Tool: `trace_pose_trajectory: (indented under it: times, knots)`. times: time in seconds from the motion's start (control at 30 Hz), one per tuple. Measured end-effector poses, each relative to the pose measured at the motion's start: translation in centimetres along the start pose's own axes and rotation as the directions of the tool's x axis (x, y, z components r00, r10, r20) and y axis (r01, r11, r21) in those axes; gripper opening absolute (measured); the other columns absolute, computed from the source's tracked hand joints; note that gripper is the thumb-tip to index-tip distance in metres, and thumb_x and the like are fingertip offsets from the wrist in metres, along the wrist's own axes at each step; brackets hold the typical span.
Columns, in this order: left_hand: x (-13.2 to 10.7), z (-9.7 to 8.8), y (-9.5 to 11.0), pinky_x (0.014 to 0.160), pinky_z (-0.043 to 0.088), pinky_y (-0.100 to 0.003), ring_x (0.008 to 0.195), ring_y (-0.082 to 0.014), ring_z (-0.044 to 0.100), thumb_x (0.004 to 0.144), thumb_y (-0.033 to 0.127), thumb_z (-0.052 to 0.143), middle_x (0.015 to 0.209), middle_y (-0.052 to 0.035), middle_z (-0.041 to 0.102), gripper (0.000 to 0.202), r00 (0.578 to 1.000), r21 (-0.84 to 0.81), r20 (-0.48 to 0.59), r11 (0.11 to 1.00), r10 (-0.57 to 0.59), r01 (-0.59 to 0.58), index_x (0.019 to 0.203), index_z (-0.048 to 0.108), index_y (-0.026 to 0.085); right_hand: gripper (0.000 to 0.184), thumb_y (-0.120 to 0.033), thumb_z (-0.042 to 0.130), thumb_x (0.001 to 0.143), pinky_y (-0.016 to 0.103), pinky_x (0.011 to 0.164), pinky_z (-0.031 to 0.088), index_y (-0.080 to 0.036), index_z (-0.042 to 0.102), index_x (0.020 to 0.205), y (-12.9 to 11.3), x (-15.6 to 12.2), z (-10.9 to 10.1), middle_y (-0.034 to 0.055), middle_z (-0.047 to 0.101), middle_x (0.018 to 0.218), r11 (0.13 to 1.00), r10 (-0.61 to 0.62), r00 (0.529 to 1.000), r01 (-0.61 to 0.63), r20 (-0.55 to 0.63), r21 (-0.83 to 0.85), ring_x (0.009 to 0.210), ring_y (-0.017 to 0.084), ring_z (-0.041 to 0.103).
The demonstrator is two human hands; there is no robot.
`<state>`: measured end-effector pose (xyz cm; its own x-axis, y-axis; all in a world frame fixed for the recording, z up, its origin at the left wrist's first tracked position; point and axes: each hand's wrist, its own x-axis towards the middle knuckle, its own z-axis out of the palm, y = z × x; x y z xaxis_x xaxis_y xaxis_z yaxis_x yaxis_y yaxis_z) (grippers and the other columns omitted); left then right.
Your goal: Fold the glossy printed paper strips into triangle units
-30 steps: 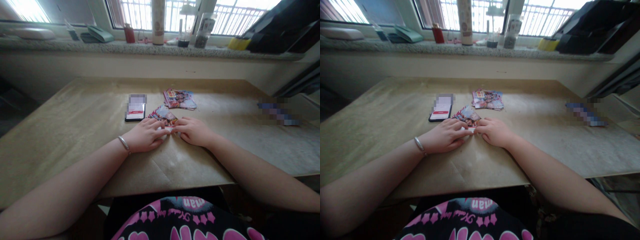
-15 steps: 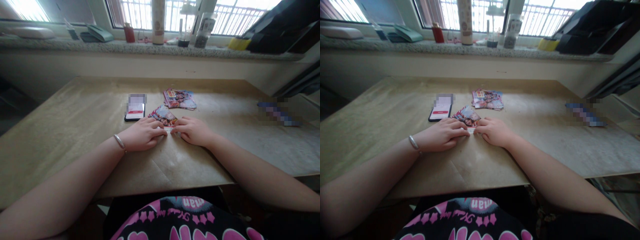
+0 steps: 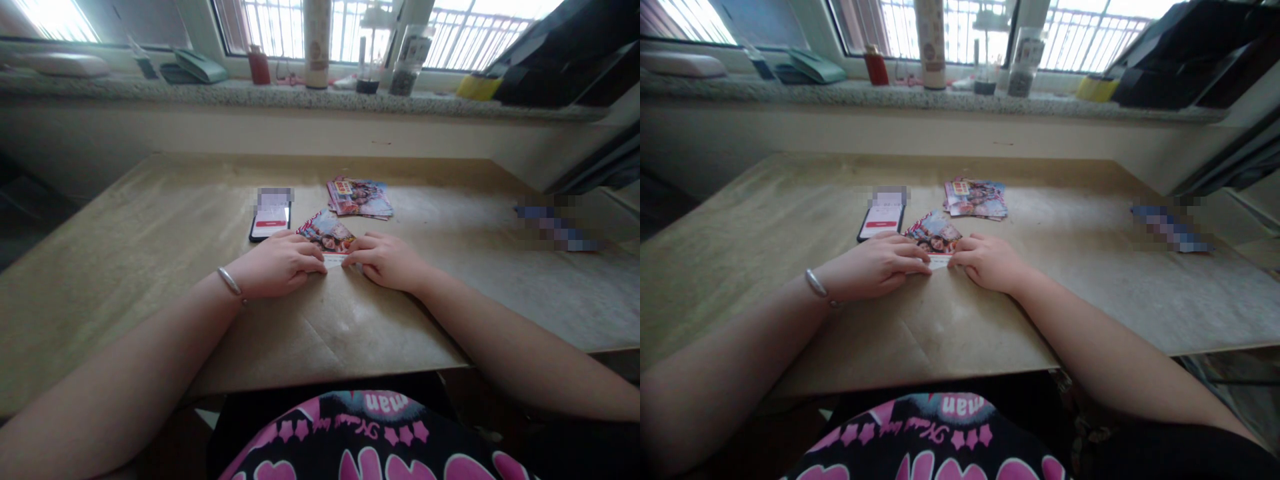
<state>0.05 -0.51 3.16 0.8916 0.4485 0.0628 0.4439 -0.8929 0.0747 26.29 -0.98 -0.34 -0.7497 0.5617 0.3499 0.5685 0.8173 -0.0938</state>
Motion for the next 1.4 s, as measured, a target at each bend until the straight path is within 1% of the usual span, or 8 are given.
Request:
trace_pose_trajectory:
  times: [0.13, 0.33, 0.47, 0.57, 0.63, 0.8, 1.13, 1.4]
  knots:
    - [-0.1, -0.2, 0.0, 0.096, 0.037, -0.036, 0.108, -0.0191, 0.059, 0.089, 0.017, 0.042, 0.118, 0.0003, 0.067, 0.035, 1.0, -0.016, 0.001, 1.0, 0.003, -0.003, 0.109, 0.069, 0.027, 0.033, -0.01, 0.049, 0.082, 0.032, 0.079, 0.045, -0.025, 0.074, 0.097, 0.0, 0.0, 0.1, 0.0056, 0.069, 0.099, 1.0, -0.007, 1.0, 0.007, -0.002, 0.007, 0.09, 0.02, 0.058]
    - [-0.2, -0.4, -0.1, 0.1, 0.039, -0.038, 0.11, -0.0204, 0.059, 0.087, 0.015, 0.042, 0.119, -0.001, 0.066, 0.038, 1.0, -0.047, 0.01, 0.999, 0.019, -0.018, 0.111, 0.07, 0.026, 0.033, -0.009, 0.048, 0.083, 0.032, 0.078, 0.045, -0.024, 0.075, 0.096, 0.0, 0.1, 0.0, 0.006, 0.069, 0.098, 1.0, -0.004, 1.0, 0.004, -0.011, 0.008, 0.089, 0.019, 0.057]
    - [-0.4, -0.5, -0.1, 0.1, 0.042, -0.036, 0.11, -0.0201, 0.059, 0.085, 0.014, 0.041, 0.12, -0.0016, 0.066, 0.041, 0.999, -0.049, 0.023, 0.998, 0.03, -0.028, 0.112, 0.07, 0.026, 0.034, -0.008, 0.048, 0.082, 0.033, 0.079, 0.046, -0.024, 0.074, 0.097, 0.0, 0.0, 0.0, 0.0065, 0.069, 0.098, 1.0, 0.002, 1.0, -0.003, 0.006, 0.022, 0.09, 0.02, 0.058]
    - [-0.7, -0.9, -0.1, 0.1, 0.043, -0.036, 0.108, -0.0205, 0.06, 0.083, 0.013, 0.043, 0.119, -0.0018, 0.067, 0.041, 0.999, -0.053, 0.032, 0.998, 0.031, -0.029, 0.111, 0.07, 0.026, 0.034, -0.009, 0.049, 0.082, 0.033, 0.079, 0.046, -0.024, 0.074, 0.098, 0.0, 0.0, -0.1, 0.0068, 0.069, 0.099, 1.0, 0.004, 1.0, -0.004, 0.005, 0.025, 0.09, 0.02, 0.058]
    - [-0.8, -1.4, -0.1, 0.099, 0.043, -0.036, 0.107, -0.0207, 0.061, 0.082, 0.013, 0.044, 0.119, -0.002, 0.067, 0.041, 0.998, -0.068, 0.055, 0.997, 0.023, -0.019, 0.11, 0.071, 0.026, 0.033, -0.009, 0.049, 0.082, 0.033, 0.079, 0.046, -0.024, 0.074, 0.098, -0.1, 0.0, -0.1, 0.0068, 0.069, 0.099, 1.0, 0.002, 1.0, -0.002, 0.004, 0.023, 0.09, 0.02, 0.058]
    - [-1.0, -2.2, 0.0, 0.099, 0.044, -0.031, 0.11, -0.0185, 0.06, 0.08, 0.013, 0.044, 0.12, 0.0001, 0.067, 0.041, 0.992, -0.097, 0.126, 0.995, -0.027, 0.039, 0.107, 0.073, 0.026, 0.034, -0.009, 0.048, 0.082, 0.033, 0.079, 0.046, -0.024, 0.075, 0.097, -0.1, 0.0, -0.1, 0.0064, 0.069, 0.1, 1.0, 0.014, 1.0, -0.014, 0.01, 0.014, 0.09, 0.02, 0.058]
    - [-1.1, -2.2, -0.2, 0.1, 0.043, -0.03, 0.111, -0.0173, 0.06, 0.083, 0.013, 0.043, 0.119, 0.0018, 0.067, 0.04, 0.989, -0.142, 0.139, 0.987, -0.056, 0.076, 0.105, 0.073, 0.026, 0.035, -0.009, 0.049, 0.081, 0.032, 0.08, 0.047, -0.024, 0.074, 0.099, 0.2, -0.1, 0.0, 0.0061, 0.069, 0.101, 1.0, 0.005, 1.0, -0.005, 0.005, 0.023, 0.091, 0.019, 0.059]
    - [-1.6, -2.3, -1.0, 0.103, 0.042, -0.03, 0.113, -0.0166, 0.059, 0.081, 0.011, 0.043, 0.122, 0.0021, 0.067, 0.042, 0.989, -0.184, 0.143, 0.981, -0.032, 0.058, 0.103, 0.074, 0.027, 0.036, -0.007, 0.049, 0.079, 0.034, 0.08, 0.048, -0.024, 0.075, 0.098, 0.2, -0.2, -0.1, 0.0066, 0.069, 0.1, 0.999, 0.005, 1.0, -0.005, 0.002, 0.043, 0.092, 0.02, 0.059]
